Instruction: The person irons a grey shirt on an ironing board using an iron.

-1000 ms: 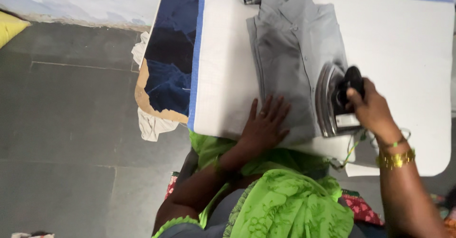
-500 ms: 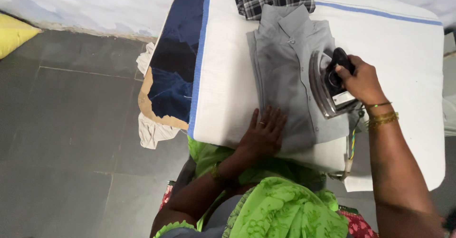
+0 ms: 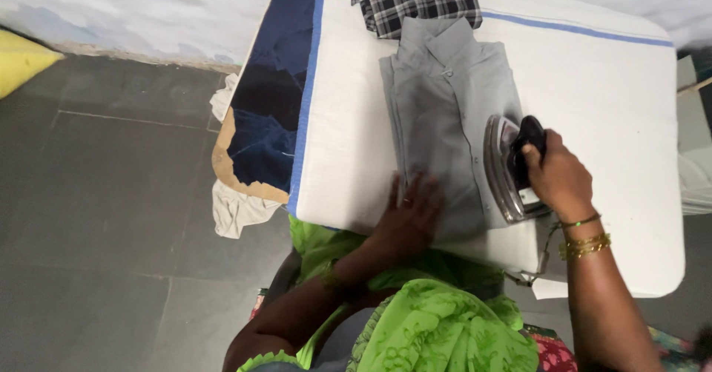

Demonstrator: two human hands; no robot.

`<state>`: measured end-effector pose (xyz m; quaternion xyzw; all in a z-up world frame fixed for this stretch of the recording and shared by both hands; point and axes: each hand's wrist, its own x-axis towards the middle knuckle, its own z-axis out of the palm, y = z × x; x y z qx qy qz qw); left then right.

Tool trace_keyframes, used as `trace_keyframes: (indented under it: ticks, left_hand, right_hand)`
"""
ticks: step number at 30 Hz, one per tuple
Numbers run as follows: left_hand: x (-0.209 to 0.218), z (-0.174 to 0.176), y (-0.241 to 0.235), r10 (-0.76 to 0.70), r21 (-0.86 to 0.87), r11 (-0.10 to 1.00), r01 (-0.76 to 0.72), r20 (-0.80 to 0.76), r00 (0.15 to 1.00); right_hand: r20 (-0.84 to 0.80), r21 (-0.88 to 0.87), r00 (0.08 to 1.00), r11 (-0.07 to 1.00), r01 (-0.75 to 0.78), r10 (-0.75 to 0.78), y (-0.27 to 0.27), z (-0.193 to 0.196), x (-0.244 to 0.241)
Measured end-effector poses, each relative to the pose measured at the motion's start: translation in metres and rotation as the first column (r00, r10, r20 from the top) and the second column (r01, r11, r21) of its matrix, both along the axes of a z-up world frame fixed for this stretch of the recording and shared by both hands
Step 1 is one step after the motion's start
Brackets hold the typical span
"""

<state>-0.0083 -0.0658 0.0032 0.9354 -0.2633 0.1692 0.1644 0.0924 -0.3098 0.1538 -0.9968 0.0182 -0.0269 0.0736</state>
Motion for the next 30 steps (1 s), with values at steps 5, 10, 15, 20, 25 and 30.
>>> trace_keyframes:
  ticks: [5,10,15,20,25,30]
  left_hand:
    - [0.004,0.011,-0.024,-0.240,-0.221,0.950,0.220,-0.069,0.968]
    - [0.002,-0.001,-0.027,-0.219,-0.045,0.976,0.215,-0.144,0.965]
    - [0.003,-0.016,-0.022,-0.258,-0.071,0.966,0.250,-0.132,0.957]
    - [0.003,-0.011,-0.020,-0.209,-0.064,0.975,0.213,0.066,0.976]
    - [0.007,0.021,-0.008,-0.342,-0.051,0.938,0.342,-0.001,0.940]
    - [0.010,0.038,0.002,-0.412,-0.084,0.910,0.406,-0.076,0.908]
  right_hand:
    - [-0.046,-0.024,0.996,0.997,0.075,-0.076,0.001,0.000,0.008]
    - [0.020,-0.062,0.994,0.993,0.105,-0.104,-0.007,-0.008,0.034]
    - [-0.007,-0.061,1.000,0.998,0.012,-0.013,-0.003,-0.002,0.020]
    - [0.007,-0.044,1.000,0.999,0.025,-0.025,-0.011,-0.012,0.018]
    - [-0.028,-0.029,0.992,0.992,0.126,-0.127,-0.068,-0.023,0.020]
    - [-0.166,-0.075,0.940,0.954,0.290,-0.299,-0.127,-0.028,-0.008]
